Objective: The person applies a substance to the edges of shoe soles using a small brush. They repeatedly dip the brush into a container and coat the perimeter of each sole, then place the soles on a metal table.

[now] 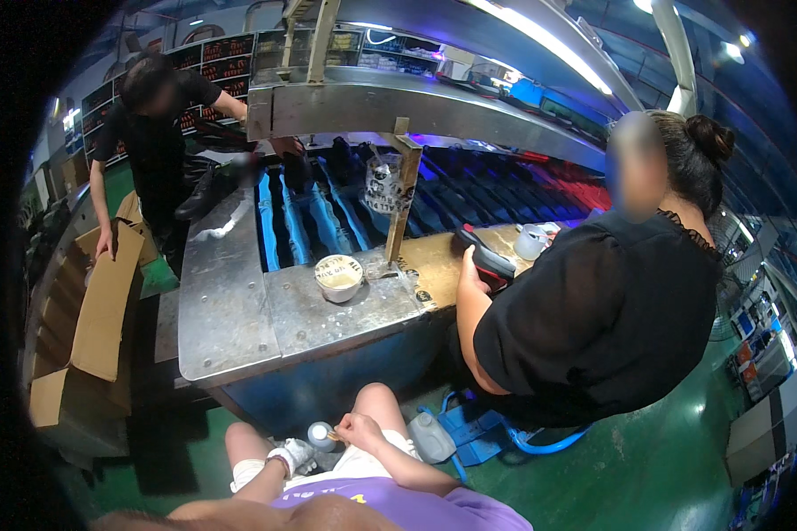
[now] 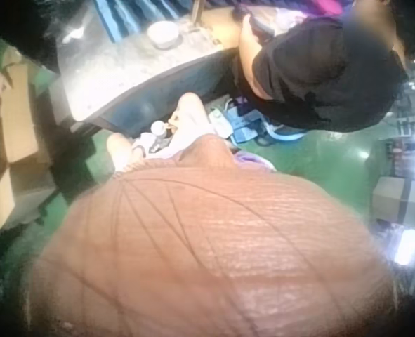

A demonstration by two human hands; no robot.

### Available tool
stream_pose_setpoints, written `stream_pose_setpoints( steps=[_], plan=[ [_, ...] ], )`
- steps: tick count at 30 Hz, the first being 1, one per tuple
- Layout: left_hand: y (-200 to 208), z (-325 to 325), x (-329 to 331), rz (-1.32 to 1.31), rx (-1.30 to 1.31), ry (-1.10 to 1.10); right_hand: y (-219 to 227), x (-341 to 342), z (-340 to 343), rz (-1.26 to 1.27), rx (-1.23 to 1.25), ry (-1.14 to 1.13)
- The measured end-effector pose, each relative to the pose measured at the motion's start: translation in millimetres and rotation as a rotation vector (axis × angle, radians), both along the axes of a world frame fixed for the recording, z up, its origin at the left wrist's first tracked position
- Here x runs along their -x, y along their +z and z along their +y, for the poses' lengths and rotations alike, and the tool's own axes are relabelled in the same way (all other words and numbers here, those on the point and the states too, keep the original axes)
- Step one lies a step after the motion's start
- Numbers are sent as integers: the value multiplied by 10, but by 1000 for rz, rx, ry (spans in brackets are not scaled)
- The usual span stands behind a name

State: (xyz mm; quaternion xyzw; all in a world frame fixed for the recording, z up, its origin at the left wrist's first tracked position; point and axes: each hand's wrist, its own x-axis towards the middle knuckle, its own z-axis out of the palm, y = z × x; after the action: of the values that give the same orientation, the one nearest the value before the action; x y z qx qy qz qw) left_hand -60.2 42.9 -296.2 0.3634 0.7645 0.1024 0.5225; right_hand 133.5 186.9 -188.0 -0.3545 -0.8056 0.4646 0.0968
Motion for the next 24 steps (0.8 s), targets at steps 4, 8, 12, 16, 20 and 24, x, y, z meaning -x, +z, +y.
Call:
stream_pose_setpoints(
  steps=[4, 8, 12, 16, 20, 24],
  plan=[
    [736, 68, -195, -58, 51, 101, -8, -85, 33, -8, 21, -29],
    [378, -38, -48, 7, 30, 24, 33, 20, -10, 3, 17, 1],
    [478, 4, -128, -93, 65, 181, 42, -32, 15, -23, 15, -9],
    [137, 21, -46, 96, -74, -182, 65, -52, 17, -27, 45, -23],
    [-723, 7, 104, 32, -85, -14, 86, -21, 0, -21, 49, -16],
    [-1105, -14, 217, 83, -160, -88, 66, 17, -10, -5, 54, -9]
  ],
)
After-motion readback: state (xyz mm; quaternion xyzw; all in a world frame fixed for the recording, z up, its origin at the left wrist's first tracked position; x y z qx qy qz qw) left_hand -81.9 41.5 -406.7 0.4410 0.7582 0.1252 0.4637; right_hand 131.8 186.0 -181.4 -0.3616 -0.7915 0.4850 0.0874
